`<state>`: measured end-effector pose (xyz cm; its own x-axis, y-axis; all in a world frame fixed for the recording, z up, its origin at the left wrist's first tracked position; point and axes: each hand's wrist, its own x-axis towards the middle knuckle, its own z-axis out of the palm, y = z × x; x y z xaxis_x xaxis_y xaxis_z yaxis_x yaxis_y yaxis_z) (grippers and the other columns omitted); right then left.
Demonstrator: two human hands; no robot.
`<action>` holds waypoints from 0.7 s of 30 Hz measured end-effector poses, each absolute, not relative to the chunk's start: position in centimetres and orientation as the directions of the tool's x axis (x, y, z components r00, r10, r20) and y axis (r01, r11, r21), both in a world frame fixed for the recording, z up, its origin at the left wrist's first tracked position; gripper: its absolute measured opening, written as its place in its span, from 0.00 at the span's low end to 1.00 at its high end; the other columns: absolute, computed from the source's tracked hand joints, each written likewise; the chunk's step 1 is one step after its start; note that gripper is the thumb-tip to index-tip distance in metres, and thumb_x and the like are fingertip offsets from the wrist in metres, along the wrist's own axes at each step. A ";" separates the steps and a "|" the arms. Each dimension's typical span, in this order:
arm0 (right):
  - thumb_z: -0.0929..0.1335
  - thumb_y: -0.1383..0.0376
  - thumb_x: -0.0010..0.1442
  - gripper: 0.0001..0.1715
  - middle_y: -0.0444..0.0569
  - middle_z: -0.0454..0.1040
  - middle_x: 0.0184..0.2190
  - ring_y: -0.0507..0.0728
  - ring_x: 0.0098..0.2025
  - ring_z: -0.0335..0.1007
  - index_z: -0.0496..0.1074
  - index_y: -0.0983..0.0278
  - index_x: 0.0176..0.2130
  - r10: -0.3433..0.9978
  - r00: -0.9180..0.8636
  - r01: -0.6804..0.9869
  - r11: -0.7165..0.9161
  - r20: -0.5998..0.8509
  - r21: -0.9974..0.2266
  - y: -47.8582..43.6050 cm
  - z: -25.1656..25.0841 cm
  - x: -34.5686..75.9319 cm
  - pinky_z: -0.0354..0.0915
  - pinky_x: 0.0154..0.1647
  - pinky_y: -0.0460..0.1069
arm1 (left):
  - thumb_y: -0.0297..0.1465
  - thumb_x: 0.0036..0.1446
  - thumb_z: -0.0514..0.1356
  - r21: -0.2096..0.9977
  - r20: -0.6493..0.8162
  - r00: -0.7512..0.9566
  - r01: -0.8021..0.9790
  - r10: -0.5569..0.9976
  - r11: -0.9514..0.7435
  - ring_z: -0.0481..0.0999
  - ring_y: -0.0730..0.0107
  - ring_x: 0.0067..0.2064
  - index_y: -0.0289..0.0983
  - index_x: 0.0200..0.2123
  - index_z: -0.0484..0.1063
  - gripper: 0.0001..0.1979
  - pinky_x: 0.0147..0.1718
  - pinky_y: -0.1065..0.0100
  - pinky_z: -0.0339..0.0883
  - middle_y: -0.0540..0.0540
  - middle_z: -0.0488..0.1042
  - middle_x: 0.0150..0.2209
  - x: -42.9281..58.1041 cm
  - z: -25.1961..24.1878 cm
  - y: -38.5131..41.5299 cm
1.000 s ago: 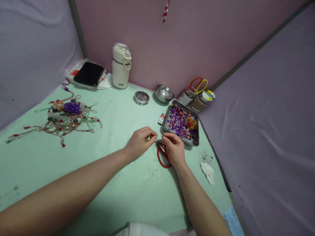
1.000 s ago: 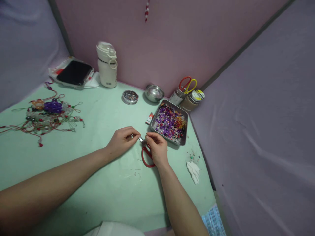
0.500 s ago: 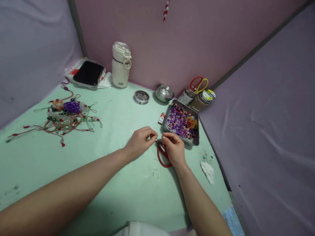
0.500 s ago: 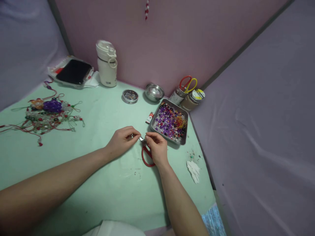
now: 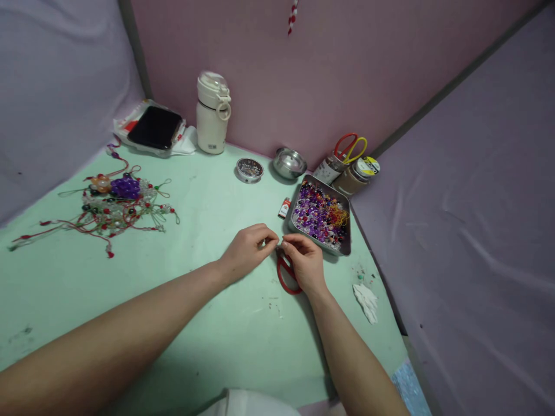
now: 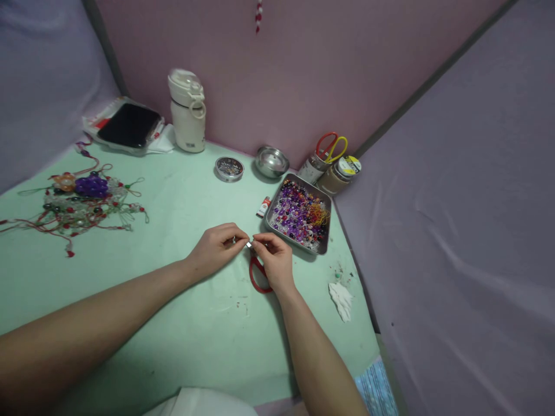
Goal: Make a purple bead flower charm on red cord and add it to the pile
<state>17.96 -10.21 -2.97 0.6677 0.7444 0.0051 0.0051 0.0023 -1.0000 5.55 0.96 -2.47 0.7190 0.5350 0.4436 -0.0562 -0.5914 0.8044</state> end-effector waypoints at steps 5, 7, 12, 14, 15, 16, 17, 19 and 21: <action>0.75 0.61 0.47 0.10 0.43 0.77 0.30 0.52 0.31 0.70 0.78 0.60 0.33 0.751 0.660 0.013 -0.001 0.008 -1.000 -10.2 -2.7 17.8 0.67 0.36 0.48 | 0.26 0.58 0.57 0.804 0.440 0.723 -0.054 0.532 -0.592 0.70 0.74 0.31 0.37 0.31 0.74 0.07 0.31 0.71 0.64 0.50 0.73 0.28 5.5 -2.4 0.9; 0.75 0.60 0.48 0.10 0.43 0.77 0.29 0.52 0.30 0.69 0.78 0.60 0.33 0.745 0.668 0.020 -0.002 0.012 -1.000 -10.2 -2.8 17.8 0.67 0.36 0.48 | 0.27 0.58 0.57 0.802 0.443 0.717 -0.049 0.538 -0.595 0.70 0.74 0.30 0.37 0.31 0.74 0.07 0.31 0.71 0.64 0.50 0.73 0.28 5.5 -2.3 0.9; 0.75 0.59 0.48 0.12 0.42 0.75 0.28 0.50 0.26 0.66 0.77 0.61 0.35 0.710 0.704 -0.020 0.007 -0.009 -1.000 -10.2 -3.3 18.2 0.64 0.29 0.46 | 0.28 0.59 0.56 0.802 0.449 0.700 -0.042 0.555 -0.596 0.70 0.74 0.29 0.37 0.30 0.74 0.08 0.31 0.70 0.64 0.49 0.73 0.27 5.6 -2.4 1.0; 0.75 0.59 0.48 0.12 0.42 0.75 0.28 0.49 0.25 0.64 0.77 0.60 0.35 0.700 0.713 -0.042 0.008 -0.024 -0.999 -10.2 -3.4 18.3 0.62 0.27 0.46 | 0.28 0.59 0.56 0.800 0.451 0.697 -0.039 0.558 -0.598 0.69 0.74 0.29 0.37 0.30 0.73 0.07 0.31 0.70 0.63 0.49 0.73 0.27 5.6 -2.5 1.0; 0.75 0.59 0.48 0.12 0.42 0.75 0.28 0.49 0.25 0.64 0.77 0.60 0.35 0.697 0.717 -0.051 0.010 -0.030 -0.999 -10.1 -3.5 18.3 0.61 0.26 0.45 | 0.27 0.58 0.56 0.800 0.452 0.694 -0.038 0.560 -0.599 0.69 0.74 0.29 0.37 0.30 0.73 0.07 0.31 0.70 0.63 0.49 0.73 0.27 5.6 -2.5 1.0; 0.75 0.59 0.48 0.12 0.42 0.75 0.28 0.49 0.25 0.63 0.77 0.60 0.35 0.694 0.719 -0.058 0.014 -0.032 -0.998 -10.1 -3.5 18.3 0.60 0.25 0.45 | 0.27 0.58 0.56 0.800 0.453 0.692 -0.038 0.562 -0.599 0.69 0.74 0.30 0.37 0.30 0.73 0.07 0.31 0.70 0.63 0.49 0.73 0.28 5.6 -2.5 1.0; 0.75 0.59 0.48 0.12 0.42 0.74 0.27 0.49 0.25 0.63 0.77 0.61 0.35 0.693 0.720 -0.063 0.019 -0.032 -0.998 -10.1 -3.5 18.3 0.60 0.25 0.45 | 0.27 0.58 0.56 0.800 0.454 0.691 -0.038 0.563 -0.598 0.70 0.74 0.30 0.37 0.30 0.73 0.07 0.31 0.70 0.63 0.49 0.73 0.28 5.6 -2.6 1.0; 0.75 0.60 0.47 0.13 0.42 0.74 0.27 0.49 0.25 0.63 0.77 0.61 0.34 0.692 0.721 -0.070 0.033 -0.027 -0.997 -10.1 -3.5 18.3 0.60 0.25 0.45 | 0.27 0.58 0.56 0.802 0.453 0.689 -0.038 0.566 -0.595 0.70 0.74 0.30 0.37 0.30 0.73 0.07 0.30 0.70 0.63 0.49 0.73 0.28 5.6 -2.6 1.0; 0.75 0.60 0.47 0.12 0.42 0.74 0.27 0.48 0.25 0.63 0.77 0.62 0.34 0.696 0.717 -0.077 0.043 -0.026 -0.996 -10.1 -3.5 18.3 0.60 0.25 0.45 | 0.28 0.58 0.56 0.803 0.451 0.690 -0.038 0.565 -0.595 0.70 0.74 0.30 0.37 0.30 0.73 0.07 0.30 0.70 0.63 0.49 0.73 0.28 5.6 -2.7 1.0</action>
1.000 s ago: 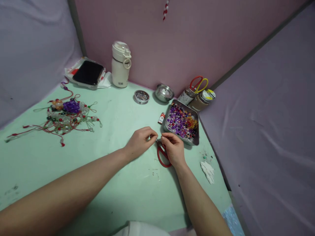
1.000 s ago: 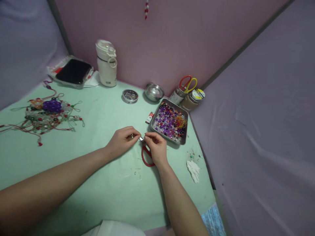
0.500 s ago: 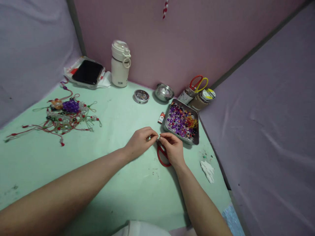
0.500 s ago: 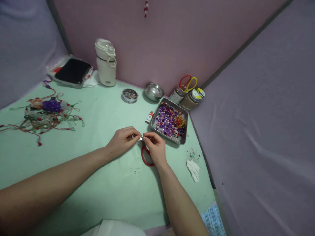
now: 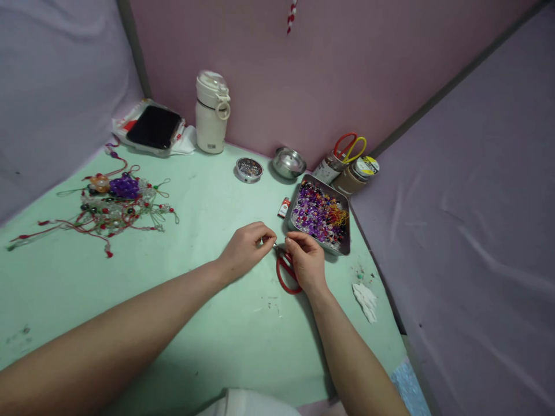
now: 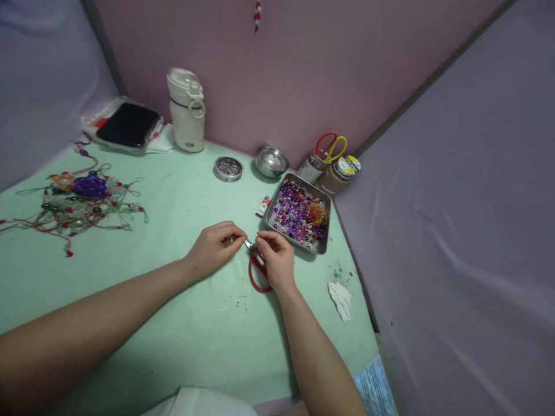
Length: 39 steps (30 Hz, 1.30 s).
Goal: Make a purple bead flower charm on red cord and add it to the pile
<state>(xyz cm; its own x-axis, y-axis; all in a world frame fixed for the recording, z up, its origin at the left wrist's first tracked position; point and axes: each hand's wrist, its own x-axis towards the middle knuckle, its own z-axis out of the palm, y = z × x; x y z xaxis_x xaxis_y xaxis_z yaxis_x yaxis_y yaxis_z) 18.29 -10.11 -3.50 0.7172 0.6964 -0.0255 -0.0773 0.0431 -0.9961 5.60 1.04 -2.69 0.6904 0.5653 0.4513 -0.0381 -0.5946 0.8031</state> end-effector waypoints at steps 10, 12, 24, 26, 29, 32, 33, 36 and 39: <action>0.75 0.61 0.49 0.10 0.42 0.75 0.27 0.50 0.26 0.66 0.78 0.60 0.34 0.715 0.699 -0.039 0.030 -0.005 -0.999 -10.2 -3.2 18.1 0.64 0.30 0.46 | 0.25 0.57 0.57 0.800 0.449 0.696 -0.034 0.560 -0.598 0.69 0.75 0.29 0.37 0.30 0.73 0.06 0.30 0.71 0.62 0.51 0.72 0.28 5.6 -2.6 1.0; 0.75 0.61 0.49 0.10 0.42 0.75 0.27 0.50 0.26 0.66 0.78 0.60 0.34 0.717 0.697 -0.033 0.029 -0.002 -0.999 -10.2 -3.2 18.1 0.65 0.30 0.47 | 0.25 0.57 0.57 0.802 0.448 0.699 -0.038 0.558 -0.596 0.68 0.76 0.29 0.36 0.30 0.73 0.06 0.30 0.72 0.62 0.51 0.72 0.27 5.6 -2.6 1.0; 0.74 0.61 0.49 0.10 0.42 0.75 0.27 0.50 0.27 0.67 0.78 0.60 0.34 0.737 0.675 0.034 0.017 0.035 -0.999 -10.2 -3.3 18.1 0.66 0.32 0.47 | 0.25 0.57 0.58 0.814 0.427 0.711 -0.033 0.559 -0.580 0.69 0.75 0.29 0.36 0.30 0.74 0.06 0.30 0.72 0.62 0.50 0.72 0.28 5.5 -2.7 1.0; 0.74 0.61 0.50 0.09 0.42 0.75 0.27 0.50 0.27 0.67 0.77 0.60 0.34 0.739 0.672 0.036 0.014 0.035 -0.999 -10.2 -3.3 18.2 0.66 0.32 0.47 | 0.25 0.57 0.58 0.816 0.423 0.713 -0.032 0.559 -0.577 0.69 0.75 0.29 0.36 0.31 0.74 0.06 0.30 0.72 0.62 0.50 0.72 0.28 5.6 -2.6 1.1; 0.74 0.61 0.50 0.09 0.42 0.75 0.28 0.50 0.28 0.67 0.77 0.61 0.34 0.742 0.670 0.034 0.016 0.034 -0.999 -10.2 -3.4 18.2 0.66 0.32 0.47 | 0.26 0.58 0.58 0.817 0.424 0.713 -0.035 0.558 -0.576 0.69 0.75 0.30 0.36 0.32 0.75 0.06 0.31 0.72 0.62 0.50 0.72 0.28 5.6 -2.6 1.1; 0.74 0.60 0.50 0.10 0.43 0.76 0.28 0.51 0.28 0.68 0.77 0.61 0.34 0.740 0.672 0.044 0.003 0.032 -0.999 -10.2 -3.4 18.2 0.66 0.32 0.48 | 0.26 0.58 0.58 0.820 0.421 0.714 -0.036 0.559 -0.572 0.70 0.75 0.30 0.36 0.32 0.75 0.06 0.31 0.72 0.62 0.50 0.72 0.29 5.7 -2.7 1.0; 0.74 0.60 0.49 0.10 0.43 0.76 0.28 0.51 0.28 0.68 0.77 0.61 0.34 0.740 0.672 0.047 -0.002 0.031 -0.999 -10.2 -3.3 18.2 0.66 0.33 0.48 | 0.26 0.58 0.58 0.821 0.419 0.715 -0.036 0.559 -0.570 0.70 0.75 0.30 0.36 0.32 0.75 0.06 0.31 0.72 0.62 0.50 0.72 0.28 5.7 -2.7 1.0; 0.74 0.61 0.49 0.10 0.43 0.76 0.29 0.51 0.30 0.69 0.77 0.61 0.34 0.748 0.663 0.048 0.001 0.032 -0.999 -10.2 -3.1 18.0 0.67 0.34 0.48 | 0.26 0.58 0.58 0.821 0.415 0.721 -0.035 0.554 -0.570 0.70 0.75 0.31 0.36 0.32 0.75 0.06 0.31 0.72 0.62 0.50 0.72 0.28 5.7 -2.8 1.0; 0.75 0.62 0.48 0.10 0.43 0.77 0.30 0.52 0.31 0.70 0.77 0.60 0.34 0.756 0.654 0.032 0.010 0.029 -0.999 -10.1 -2.8 17.8 0.67 0.36 0.48 | 0.26 0.58 0.58 0.824 0.409 0.724 -0.033 0.555 -0.565 0.70 0.75 0.31 0.36 0.32 0.75 0.06 0.31 0.72 0.62 0.50 0.73 0.29 5.7 -2.7 1.0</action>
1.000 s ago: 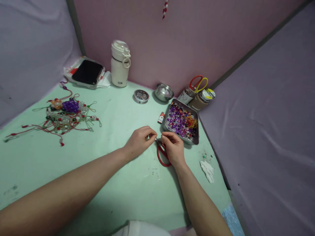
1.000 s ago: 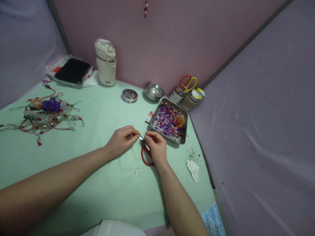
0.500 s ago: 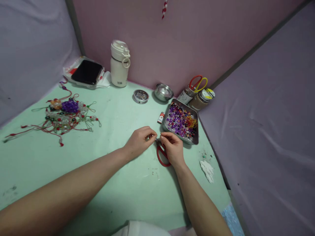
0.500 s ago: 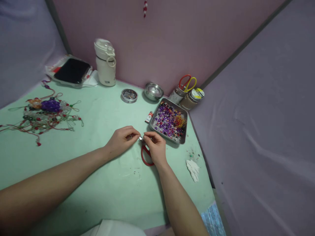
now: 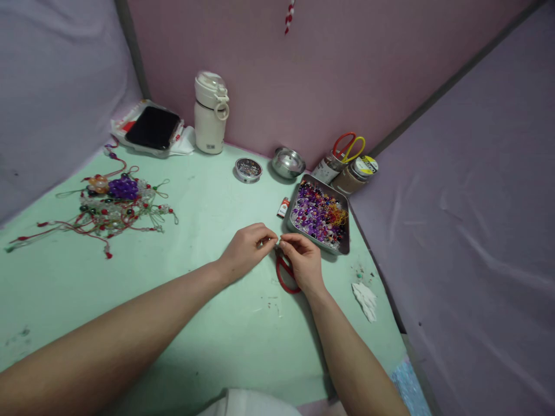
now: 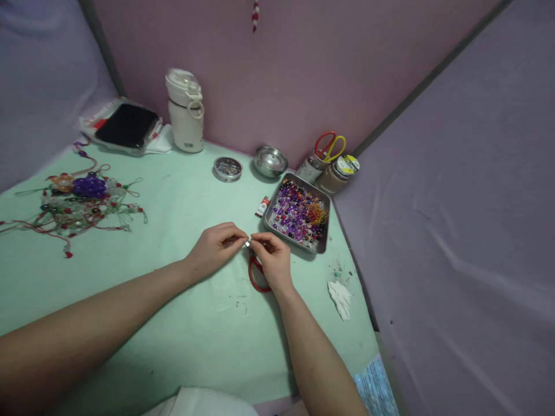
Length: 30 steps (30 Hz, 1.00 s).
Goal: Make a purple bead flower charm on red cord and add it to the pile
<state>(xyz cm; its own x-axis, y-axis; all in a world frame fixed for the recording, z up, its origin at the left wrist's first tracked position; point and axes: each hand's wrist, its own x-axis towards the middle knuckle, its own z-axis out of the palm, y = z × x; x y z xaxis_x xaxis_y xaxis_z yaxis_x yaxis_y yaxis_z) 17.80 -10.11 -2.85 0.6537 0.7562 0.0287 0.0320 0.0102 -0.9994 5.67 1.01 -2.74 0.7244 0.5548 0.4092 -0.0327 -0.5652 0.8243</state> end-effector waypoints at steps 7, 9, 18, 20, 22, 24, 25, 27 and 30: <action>0.75 0.62 0.48 0.11 0.43 0.76 0.30 0.52 0.32 0.70 0.77 0.60 0.34 0.755 0.656 0.027 0.010 0.025 -1.000 -10.0 -2.7 17.6 0.67 0.37 0.48 | 0.26 0.58 0.58 0.848 0.374 0.733 -0.022 0.568 -0.530 0.71 0.74 0.32 0.36 0.31 0.75 0.06 0.32 0.71 0.63 0.49 0.74 0.29 5.6 -2.5 1.0; 0.75 0.62 0.48 0.11 0.42 0.76 0.29 0.52 0.32 0.70 0.76 0.60 0.34 0.757 0.652 0.027 0.025 0.037 -0.999 -10.0 -2.7 17.6 0.66 0.36 0.48 | 0.26 0.57 0.58 0.856 0.362 0.733 -0.017 0.576 -0.517 0.72 0.74 0.32 0.36 0.31 0.75 0.06 0.32 0.71 0.63 0.49 0.74 0.29 5.7 -2.3 0.9; 0.73 0.59 0.51 0.09 0.43 0.75 0.27 0.52 0.30 0.69 0.75 0.61 0.33 0.748 0.661 0.080 -0.002 0.052 -0.997 -10.0 -2.5 17.5 0.66 0.35 0.49 | 0.27 0.57 0.59 0.885 0.317 0.732 0.000 0.603 -0.465 0.72 0.74 0.32 0.36 0.31 0.76 0.06 0.33 0.71 0.65 0.49 0.75 0.30 5.7 -2.2 0.9; 0.72 0.59 0.53 0.08 0.42 0.74 0.26 0.52 0.29 0.68 0.75 0.61 0.32 0.741 0.668 0.113 -0.011 0.068 -0.993 -10.1 -2.4 17.5 0.66 0.34 0.48 | 0.28 0.57 0.58 0.894 0.301 0.737 0.002 0.604 -0.448 0.72 0.73 0.32 0.37 0.31 0.76 0.06 0.34 0.70 0.65 0.49 0.76 0.31 5.7 -2.1 0.9; 0.70 0.60 0.54 0.07 0.42 0.72 0.26 0.52 0.28 0.66 0.74 0.62 0.31 0.736 0.671 0.154 -0.014 0.094 -0.988 -10.1 -2.3 17.5 0.64 0.33 0.48 | 0.30 0.57 0.58 0.903 0.284 0.744 0.004 0.605 -0.430 0.72 0.72 0.32 0.37 0.31 0.76 0.07 0.35 0.69 0.66 0.48 0.76 0.31 5.8 -2.0 0.9; 0.69 0.60 0.56 0.07 0.43 0.71 0.28 0.52 0.29 0.65 0.73 0.62 0.30 0.731 0.667 0.219 -0.008 0.144 -0.976 -10.1 -2.1 17.4 0.64 0.33 0.48 | 0.30 0.57 0.58 0.913 0.260 0.750 0.014 0.608 -0.408 0.73 0.71 0.33 0.37 0.31 0.76 0.07 0.35 0.68 0.66 0.48 0.76 0.31 5.8 -1.9 0.9; 0.69 0.61 0.56 0.07 0.43 0.71 0.29 0.52 0.31 0.65 0.72 0.62 0.30 0.726 0.665 0.263 -0.003 0.178 -0.965 -10.1 -2.0 17.4 0.64 0.34 0.48 | 0.30 0.57 0.58 0.919 0.246 0.754 0.018 0.609 -0.394 0.73 0.71 0.33 0.37 0.32 0.76 0.07 0.36 0.68 0.66 0.48 0.77 0.32 5.8 -1.9 0.9; 0.68 0.62 0.57 0.07 0.45 0.71 0.30 0.53 0.34 0.66 0.72 0.62 0.29 0.709 0.657 0.359 0.005 0.256 -0.934 -10.2 -1.9 17.3 0.63 0.37 0.49 | 0.30 0.57 0.58 0.932 0.221 0.760 0.021 0.612 -0.363 0.74 0.70 0.34 0.37 0.33 0.76 0.06 0.36 0.68 0.66 0.47 0.77 0.32 5.8 -1.8 0.9; 0.67 0.64 0.58 0.07 0.45 0.71 0.30 0.54 0.36 0.65 0.71 0.62 0.29 0.693 0.639 0.463 0.000 0.334 -0.886 -10.2 -1.9 17.3 0.62 0.40 0.50 | 0.31 0.56 0.58 0.944 0.198 0.765 0.020 0.613 -0.329 0.74 0.69 0.34 0.37 0.32 0.75 0.06 0.36 0.67 0.66 0.48 0.77 0.32 5.8 -1.7 0.9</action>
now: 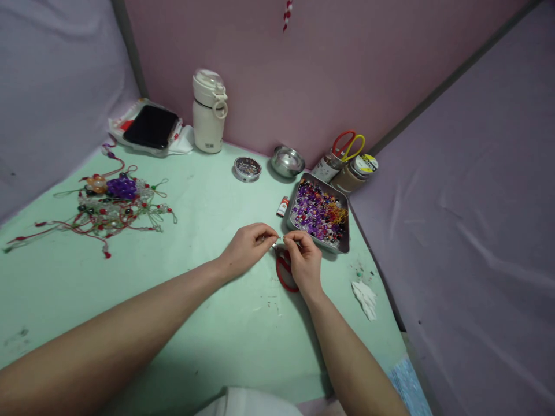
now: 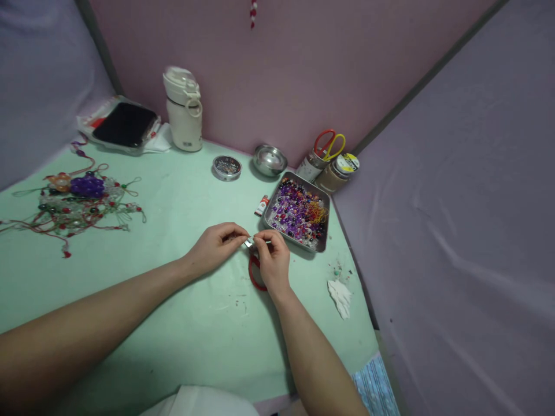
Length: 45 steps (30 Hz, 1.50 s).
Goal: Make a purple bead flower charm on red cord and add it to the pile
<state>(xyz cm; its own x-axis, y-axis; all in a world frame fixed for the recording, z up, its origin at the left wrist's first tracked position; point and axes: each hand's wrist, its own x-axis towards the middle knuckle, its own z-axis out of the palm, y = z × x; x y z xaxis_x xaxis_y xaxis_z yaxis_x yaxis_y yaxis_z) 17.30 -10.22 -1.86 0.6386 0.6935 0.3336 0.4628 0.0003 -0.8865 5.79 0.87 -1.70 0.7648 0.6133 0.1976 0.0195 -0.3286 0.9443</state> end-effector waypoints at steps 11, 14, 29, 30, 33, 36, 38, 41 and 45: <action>0.66 0.66 0.60 0.07 0.44 0.72 0.29 0.55 0.35 0.66 0.70 0.60 0.29 0.698 0.551 0.622 0.022 0.458 -0.782 -10.6 -1.2 17.6 0.61 0.39 0.51 | 0.35 0.56 0.59 0.988 0.087 0.818 0.001 0.569 -0.152 0.72 0.69 0.34 0.36 0.32 0.75 0.09 0.36 0.67 0.64 0.47 0.77 0.32 6.0 -2.3 1.1; 0.66 0.66 0.61 0.08 0.45 0.72 0.29 0.55 0.35 0.66 0.70 0.60 0.29 0.685 0.549 0.636 0.028 0.478 -0.771 -10.6 -1.0 17.7 0.61 0.39 0.51 | 0.34 0.56 0.60 0.994 0.066 0.824 -0.006 0.563 -0.109 0.72 0.69 0.34 0.36 0.32 0.75 0.08 0.37 0.67 0.64 0.47 0.77 0.32 6.0 -2.3 1.1; 0.66 0.58 0.61 0.12 0.48 0.74 0.37 0.54 0.36 0.69 0.71 0.61 0.42 0.644 0.734 0.255 0.031 0.215 -0.966 -11.0 -1.3 18.1 0.64 0.36 0.49 | 0.31 0.49 0.67 0.764 -0.248 0.738 -0.249 0.628 0.595 0.48 0.89 0.17 0.32 0.29 0.72 0.09 0.15 0.78 0.40 0.54 0.63 0.23 6.2 -2.0 2.6; 0.66 0.58 0.61 0.11 0.47 0.74 0.36 0.54 0.36 0.69 0.71 0.61 0.42 0.649 0.734 0.234 0.033 0.199 -0.972 -11.0 -1.3 18.1 0.65 0.35 0.49 | 0.29 0.48 0.67 0.736 -0.251 0.728 -0.284 0.638 0.614 0.48 0.90 0.17 0.32 0.29 0.72 0.08 0.15 0.79 0.41 0.53 0.64 0.23 6.1 -2.0 2.9; 0.67 0.56 0.60 0.12 0.46 0.74 0.34 0.54 0.34 0.68 0.72 0.60 0.40 0.678 0.723 0.164 0.021 0.135 -0.986 -11.0 -1.4 18.0 0.65 0.34 0.48 | 0.26 0.47 0.67 0.671 -0.239 0.703 -0.379 0.670 0.637 0.49 0.90 0.18 0.31 0.28 0.71 0.07 0.15 0.80 0.43 0.52 0.65 0.24 6.0 -1.9 3.9; 0.67 0.53 0.59 0.15 0.46 0.74 0.34 0.52 0.30 0.65 0.74 0.61 0.39 0.710 0.701 0.085 0.000 0.060 -0.996 -11.0 -1.5 18.0 0.65 0.32 0.48 | 0.25 0.48 0.66 0.651 -0.229 0.680 -0.425 0.697 0.629 0.50 0.89 0.18 0.31 0.29 0.71 0.07 0.15 0.80 0.44 0.52 0.66 0.25 5.8 -1.9 4.6; 0.68 0.52 0.58 0.17 0.46 0.74 0.34 0.51 0.29 0.65 0.75 0.61 0.39 0.731 0.681 0.042 -0.006 0.024 -0.999 -11.0 -1.6 17.9 0.64 0.31 0.47 | 0.25 0.47 0.66 0.655 -0.229 0.665 -0.435 0.711 0.618 0.50 0.89 0.18 0.31 0.29 0.70 0.07 0.15 0.80 0.44 0.52 0.65 0.24 5.8 -1.9 4.8; 0.69 0.52 0.57 0.17 0.47 0.75 0.33 0.51 0.30 0.66 0.77 0.62 0.39 0.779 0.627 -0.022 -0.002 -0.015 -1.000 -11.0 -1.4 17.6 0.64 0.31 0.47 | 0.26 0.46 0.67 0.667 -0.226 0.655 -0.436 0.721 0.604 0.49 0.89 0.17 0.32 0.29 0.69 0.08 0.15 0.80 0.44 0.53 0.65 0.24 5.8 -2.1 4.9; 0.71 0.58 0.53 0.13 0.45 0.75 0.32 0.50 0.27 0.64 0.78 0.60 0.39 0.834 0.550 -0.034 -0.024 -0.039 -0.999 -10.9 -1.1 16.7 0.63 0.30 0.47 | 0.27 0.47 0.67 0.679 -0.225 0.648 -0.431 0.727 0.594 0.49 0.90 0.17 0.32 0.29 0.69 0.09 0.15 0.80 0.44 0.53 0.65 0.24 5.9 -2.2 4.7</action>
